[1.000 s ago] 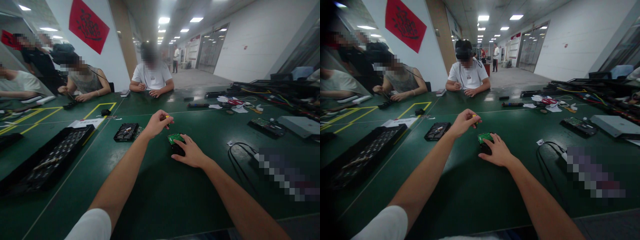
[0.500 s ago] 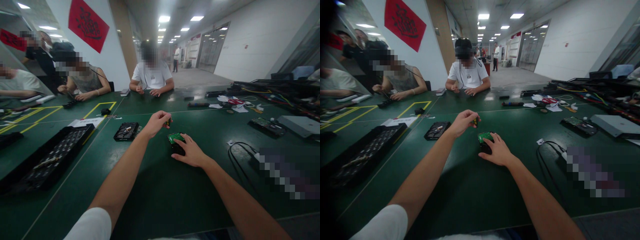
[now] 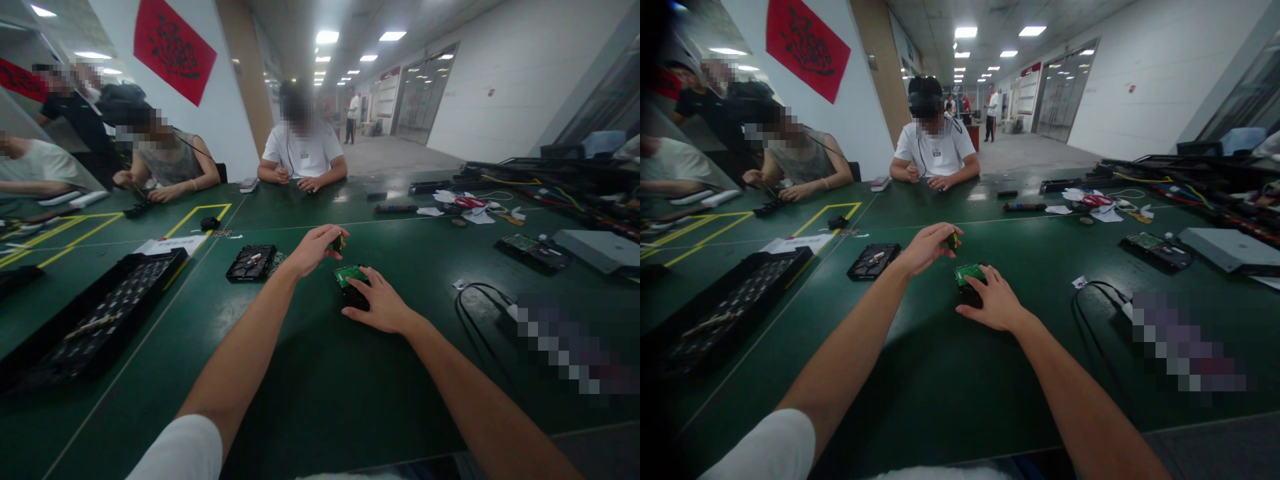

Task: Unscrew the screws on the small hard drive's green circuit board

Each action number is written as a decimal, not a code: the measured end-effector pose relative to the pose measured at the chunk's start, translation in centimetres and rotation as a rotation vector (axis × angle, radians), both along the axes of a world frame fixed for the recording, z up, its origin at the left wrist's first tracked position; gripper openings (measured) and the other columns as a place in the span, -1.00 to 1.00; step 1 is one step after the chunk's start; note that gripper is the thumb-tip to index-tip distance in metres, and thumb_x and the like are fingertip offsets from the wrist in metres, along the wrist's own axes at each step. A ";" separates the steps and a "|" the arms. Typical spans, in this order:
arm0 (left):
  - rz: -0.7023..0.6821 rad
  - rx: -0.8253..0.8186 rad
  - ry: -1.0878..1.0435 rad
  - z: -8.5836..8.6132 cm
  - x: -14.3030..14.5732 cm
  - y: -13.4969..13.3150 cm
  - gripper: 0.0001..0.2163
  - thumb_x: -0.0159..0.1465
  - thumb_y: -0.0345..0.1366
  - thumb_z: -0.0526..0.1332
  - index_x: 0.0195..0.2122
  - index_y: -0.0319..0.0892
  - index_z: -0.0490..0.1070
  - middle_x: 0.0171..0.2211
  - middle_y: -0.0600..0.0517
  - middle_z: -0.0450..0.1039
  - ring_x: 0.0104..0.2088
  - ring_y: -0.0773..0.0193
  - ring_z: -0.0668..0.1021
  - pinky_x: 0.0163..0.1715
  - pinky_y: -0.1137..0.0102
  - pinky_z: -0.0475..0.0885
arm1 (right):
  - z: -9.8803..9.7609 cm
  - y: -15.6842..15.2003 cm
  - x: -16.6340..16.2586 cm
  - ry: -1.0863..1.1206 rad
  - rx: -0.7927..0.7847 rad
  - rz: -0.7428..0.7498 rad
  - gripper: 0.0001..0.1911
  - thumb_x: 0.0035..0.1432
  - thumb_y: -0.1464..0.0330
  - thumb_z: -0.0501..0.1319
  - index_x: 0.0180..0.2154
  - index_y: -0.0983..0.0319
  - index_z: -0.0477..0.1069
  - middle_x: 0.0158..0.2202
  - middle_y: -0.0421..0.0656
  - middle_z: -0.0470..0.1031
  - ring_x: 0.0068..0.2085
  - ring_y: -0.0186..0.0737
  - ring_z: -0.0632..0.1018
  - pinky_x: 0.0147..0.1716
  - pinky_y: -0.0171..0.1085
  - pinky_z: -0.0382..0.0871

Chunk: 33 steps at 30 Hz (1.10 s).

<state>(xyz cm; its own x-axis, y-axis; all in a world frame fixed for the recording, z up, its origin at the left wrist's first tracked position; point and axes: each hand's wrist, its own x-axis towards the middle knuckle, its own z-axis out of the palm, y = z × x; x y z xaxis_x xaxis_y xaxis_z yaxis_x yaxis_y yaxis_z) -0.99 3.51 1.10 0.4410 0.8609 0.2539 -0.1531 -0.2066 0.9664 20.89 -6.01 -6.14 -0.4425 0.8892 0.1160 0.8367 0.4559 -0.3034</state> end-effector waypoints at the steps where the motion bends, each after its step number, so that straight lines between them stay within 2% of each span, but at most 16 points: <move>1: 0.026 0.012 0.013 0.0 0.0 0.0 -0.68 0.32 -0.01 0.31 -0.19 -0.22 0.54 -0.23 -0.06 0.49 -0.23 0.25 0.54 -0.40 0.44 0.55 | 0.0 0.0 0.0 0.001 -0.001 -0.001 0.01 0.15 -0.37 0.05 0.42 0.08 0.17 0.50 0.04 -0.03 0.48 0.35 0.01 0.41 0.25 -0.04; 5: 0.150 0.056 0.049 -0.4 0.2 0.3 -0.68 0.29 -0.04 0.36 -0.25 -0.24 0.48 -0.31 -0.03 0.50 -0.39 0.35 0.52 -0.47 0.46 0.50 | 0.1 0.0 0.0 0.001 -0.010 0.000 0.01 0.15 -0.37 0.05 0.43 0.07 0.15 0.51 0.03 -0.03 0.48 0.35 0.01 0.41 0.26 -0.04; 7: 0.161 0.043 0.042 -0.4 0.2 0.3 -0.69 0.30 -0.06 0.36 -0.24 -0.24 0.44 -0.29 -0.06 0.55 -0.40 0.35 0.55 -0.50 0.48 0.47 | 0.2 -0.1 -0.1 -0.003 -0.011 -0.001 0.00 0.15 -0.37 0.05 0.42 0.07 0.17 0.50 0.03 -0.02 0.48 0.36 0.01 0.41 0.25 -0.05; 11: 0.070 0.021 -0.029 -0.3 0.3 0.1 -0.71 0.32 -0.10 0.34 -0.12 -0.21 0.41 -0.16 -0.11 0.57 -0.22 0.24 0.63 -0.47 0.49 0.48 | 0.2 0.0 -0.1 -0.004 0.001 -0.001 -0.01 0.16 -0.36 0.06 0.41 0.06 0.18 0.50 0.01 -0.02 0.48 0.36 0.02 0.41 0.25 -0.04; 14: 0.017 0.023 -0.040 -0.2 0.1 0.1 -0.70 0.35 -0.09 0.30 -0.02 -0.18 0.46 -0.20 -0.07 0.55 -0.19 0.24 0.61 -0.41 0.47 0.52 | 0.1 0.0 -0.1 -0.003 0.003 -0.004 -0.01 0.15 -0.37 0.06 0.41 0.04 0.19 0.50 0.01 -0.02 0.48 0.35 0.01 0.41 0.25 -0.02; 20: -0.069 -0.091 -0.107 0.1 -0.3 0.1 -0.70 0.38 -0.08 0.23 -0.11 -0.24 0.54 -0.20 -0.12 0.52 -0.14 0.16 0.59 -0.25 0.29 0.63 | 0.1 0.0 0.1 0.000 -0.004 -0.002 0.01 0.15 -0.37 0.05 0.42 0.05 0.16 0.50 0.02 -0.03 0.48 0.35 0.01 0.41 0.26 -0.01; 29: 0.148 0.015 -0.028 -0.2 0.0 0.2 -0.70 0.25 -0.11 0.41 -0.24 -0.25 0.44 -0.23 -0.11 0.57 -0.28 0.28 0.58 -0.45 0.47 0.50 | 0.3 -0.1 0.0 -0.004 -0.014 -0.005 0.01 0.15 -0.37 0.05 0.42 0.07 0.17 0.50 0.04 -0.02 0.48 0.37 0.02 0.40 0.28 -0.01; 33: 0.106 0.007 -0.054 -0.3 0.0 0.3 -0.71 0.28 -0.11 0.38 -0.15 -0.23 0.46 -0.26 -0.08 0.56 -0.27 0.27 0.59 -0.49 0.52 0.43 | 0.5 -0.2 -0.1 -0.010 -0.024 -0.005 0.01 0.15 -0.37 0.05 0.43 0.06 0.15 0.50 0.03 -0.03 0.48 0.37 0.01 0.40 0.28 -0.01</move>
<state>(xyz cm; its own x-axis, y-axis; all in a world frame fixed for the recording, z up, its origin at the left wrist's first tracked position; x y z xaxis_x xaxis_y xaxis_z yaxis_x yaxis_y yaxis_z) -0.98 3.83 0.80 0.3330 0.9001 0.2810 -0.1819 -0.2311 0.9558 20.80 -6.17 -5.63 -0.4390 0.8940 0.0903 0.8422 0.4444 -0.3054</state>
